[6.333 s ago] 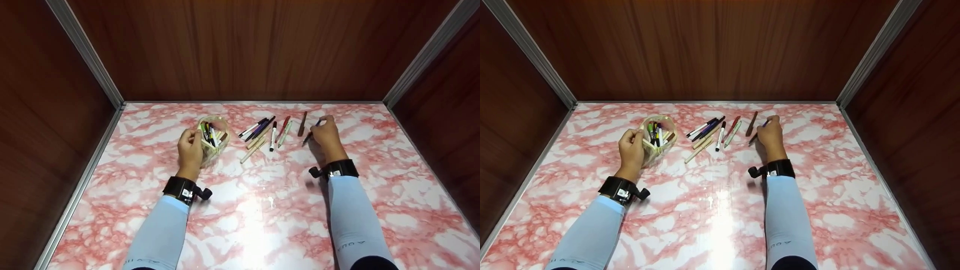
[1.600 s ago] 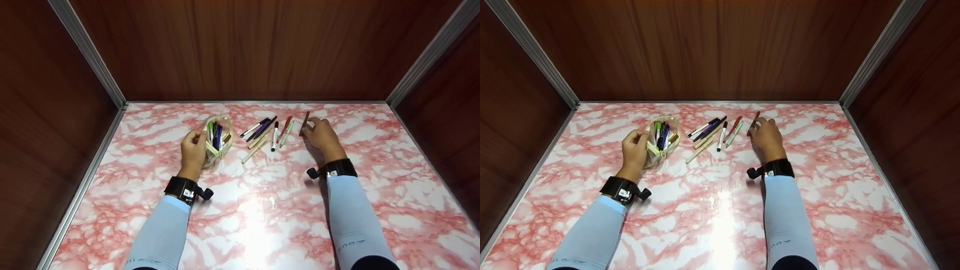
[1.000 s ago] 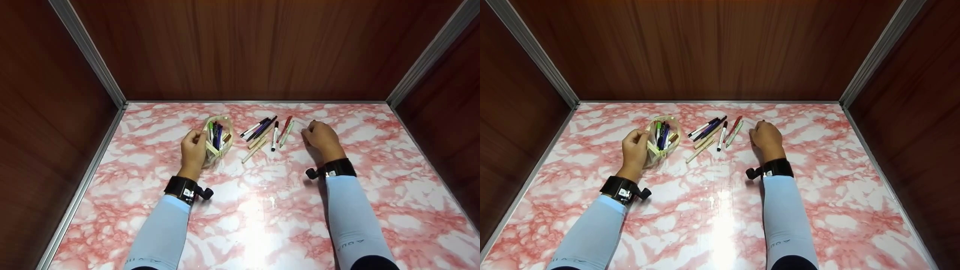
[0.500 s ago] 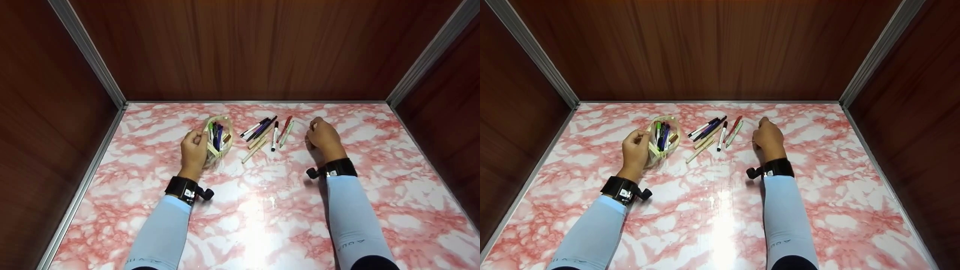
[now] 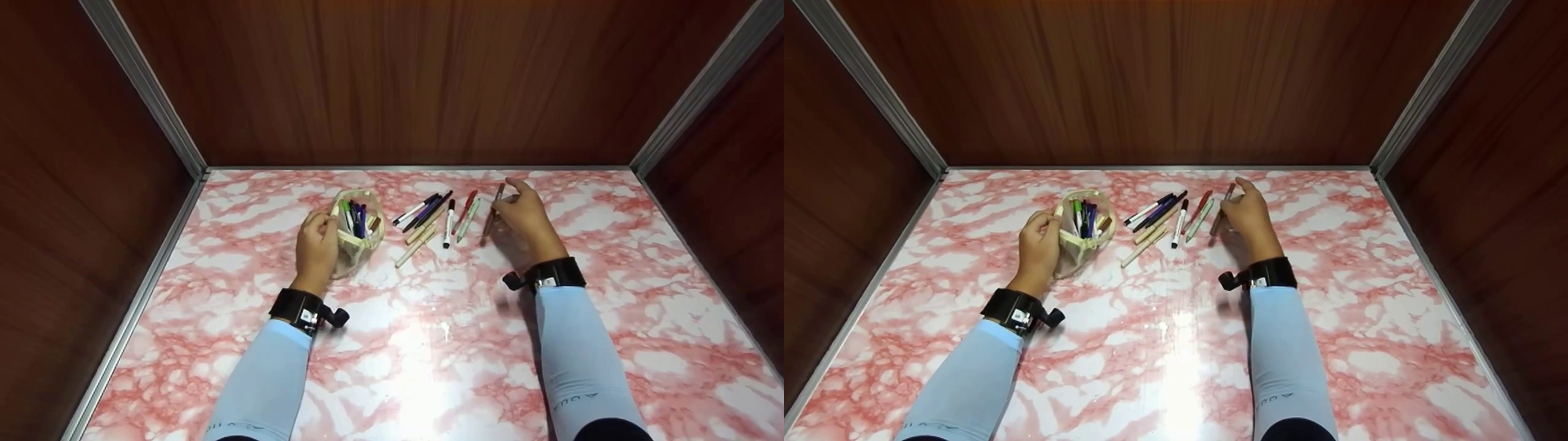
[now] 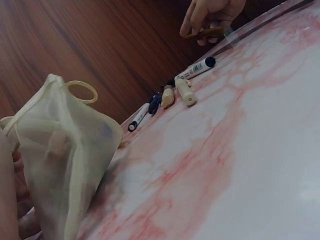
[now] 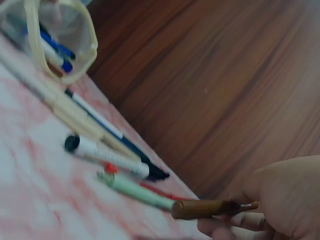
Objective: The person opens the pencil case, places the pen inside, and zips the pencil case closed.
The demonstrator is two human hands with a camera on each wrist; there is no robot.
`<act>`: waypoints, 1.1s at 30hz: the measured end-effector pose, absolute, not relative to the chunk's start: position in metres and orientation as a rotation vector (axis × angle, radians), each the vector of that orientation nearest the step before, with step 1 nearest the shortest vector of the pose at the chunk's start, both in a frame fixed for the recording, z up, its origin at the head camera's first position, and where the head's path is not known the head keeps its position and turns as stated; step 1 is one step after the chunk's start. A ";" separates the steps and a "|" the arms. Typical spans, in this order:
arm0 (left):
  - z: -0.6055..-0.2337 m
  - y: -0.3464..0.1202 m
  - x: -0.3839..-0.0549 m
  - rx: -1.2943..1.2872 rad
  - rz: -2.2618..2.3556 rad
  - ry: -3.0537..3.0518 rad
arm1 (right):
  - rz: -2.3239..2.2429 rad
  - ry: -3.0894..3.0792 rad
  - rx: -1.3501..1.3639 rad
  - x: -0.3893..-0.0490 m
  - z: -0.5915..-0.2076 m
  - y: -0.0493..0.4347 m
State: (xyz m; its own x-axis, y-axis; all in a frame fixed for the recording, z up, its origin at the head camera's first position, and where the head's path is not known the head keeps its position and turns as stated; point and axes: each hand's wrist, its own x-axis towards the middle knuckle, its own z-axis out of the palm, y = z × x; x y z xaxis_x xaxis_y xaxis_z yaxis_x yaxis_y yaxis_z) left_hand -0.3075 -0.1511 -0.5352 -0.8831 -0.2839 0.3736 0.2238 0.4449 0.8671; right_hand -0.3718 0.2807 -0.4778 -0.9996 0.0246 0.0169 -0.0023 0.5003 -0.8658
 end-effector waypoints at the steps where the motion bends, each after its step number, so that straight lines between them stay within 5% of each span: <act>1: -0.535 -0.151 -0.307 0.056 -1.436 -2.235 | 1.595 -2.679 -0.018 -0.371 -0.476 0.278; 33: -0.543 -0.146 -0.314 -0.153 -1.790 -1.943 | 2.329 -2.084 -0.033 -0.362 -0.484 0.076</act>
State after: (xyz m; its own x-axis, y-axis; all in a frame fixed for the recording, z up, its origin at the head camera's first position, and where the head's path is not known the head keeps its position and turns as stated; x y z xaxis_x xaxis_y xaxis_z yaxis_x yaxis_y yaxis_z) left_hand -0.3140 -0.1460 -0.5430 -0.8738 -0.2411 0.4223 0.4012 0.1334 0.9062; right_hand -0.3624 0.0762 -0.4840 -0.9997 0.0260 -0.0048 0.0019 -0.1105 -0.9939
